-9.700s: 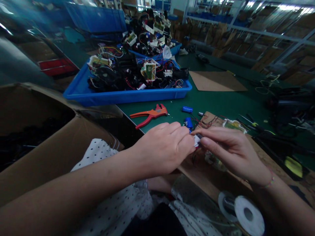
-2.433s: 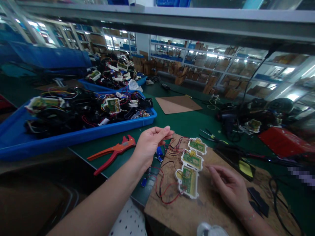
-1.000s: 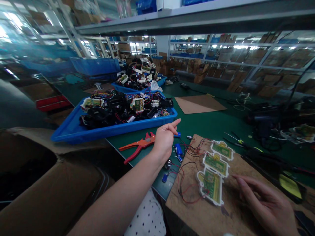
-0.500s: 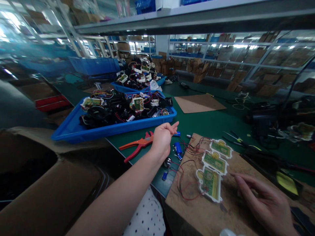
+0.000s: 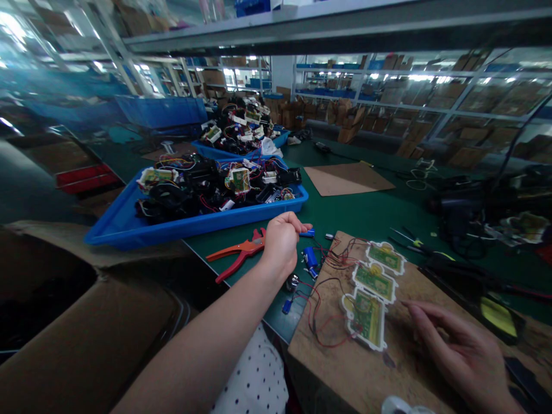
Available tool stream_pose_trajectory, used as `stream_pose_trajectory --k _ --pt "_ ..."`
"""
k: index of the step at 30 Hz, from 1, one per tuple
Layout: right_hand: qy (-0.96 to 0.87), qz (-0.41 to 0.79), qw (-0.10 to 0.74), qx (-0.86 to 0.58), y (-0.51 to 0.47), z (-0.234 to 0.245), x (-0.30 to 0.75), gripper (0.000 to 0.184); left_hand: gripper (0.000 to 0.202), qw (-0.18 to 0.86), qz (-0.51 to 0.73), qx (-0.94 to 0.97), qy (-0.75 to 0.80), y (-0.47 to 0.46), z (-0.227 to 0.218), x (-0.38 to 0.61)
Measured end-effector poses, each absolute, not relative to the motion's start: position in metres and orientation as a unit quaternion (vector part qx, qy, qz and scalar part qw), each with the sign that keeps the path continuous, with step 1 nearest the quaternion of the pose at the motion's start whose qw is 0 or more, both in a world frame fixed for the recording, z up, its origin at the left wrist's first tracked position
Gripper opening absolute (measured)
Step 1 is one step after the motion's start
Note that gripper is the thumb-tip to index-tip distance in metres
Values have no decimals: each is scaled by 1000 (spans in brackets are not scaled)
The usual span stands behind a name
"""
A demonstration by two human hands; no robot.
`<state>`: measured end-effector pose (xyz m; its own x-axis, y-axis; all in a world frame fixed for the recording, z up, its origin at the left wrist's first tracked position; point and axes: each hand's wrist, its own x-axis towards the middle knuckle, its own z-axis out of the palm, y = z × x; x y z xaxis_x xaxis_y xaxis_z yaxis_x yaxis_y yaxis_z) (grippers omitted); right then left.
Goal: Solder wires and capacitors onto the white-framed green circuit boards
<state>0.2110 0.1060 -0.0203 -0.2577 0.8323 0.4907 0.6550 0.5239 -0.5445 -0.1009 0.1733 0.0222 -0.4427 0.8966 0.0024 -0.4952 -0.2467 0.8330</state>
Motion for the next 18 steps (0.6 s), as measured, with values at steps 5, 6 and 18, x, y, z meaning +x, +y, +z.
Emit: stream_pose_trajectory --k 5,6,18 --pt "-773 131 385 -486 103 -18 208 17 15 475 749 242 394 173 23 -101" --pt "-772 131 385 -488 103 -18 209 17 15 479 748 239 391 173 23 -101" --pt "-767 142 385 -493 103 -21 211 16 15 514 738 200 387 169 28 -103"
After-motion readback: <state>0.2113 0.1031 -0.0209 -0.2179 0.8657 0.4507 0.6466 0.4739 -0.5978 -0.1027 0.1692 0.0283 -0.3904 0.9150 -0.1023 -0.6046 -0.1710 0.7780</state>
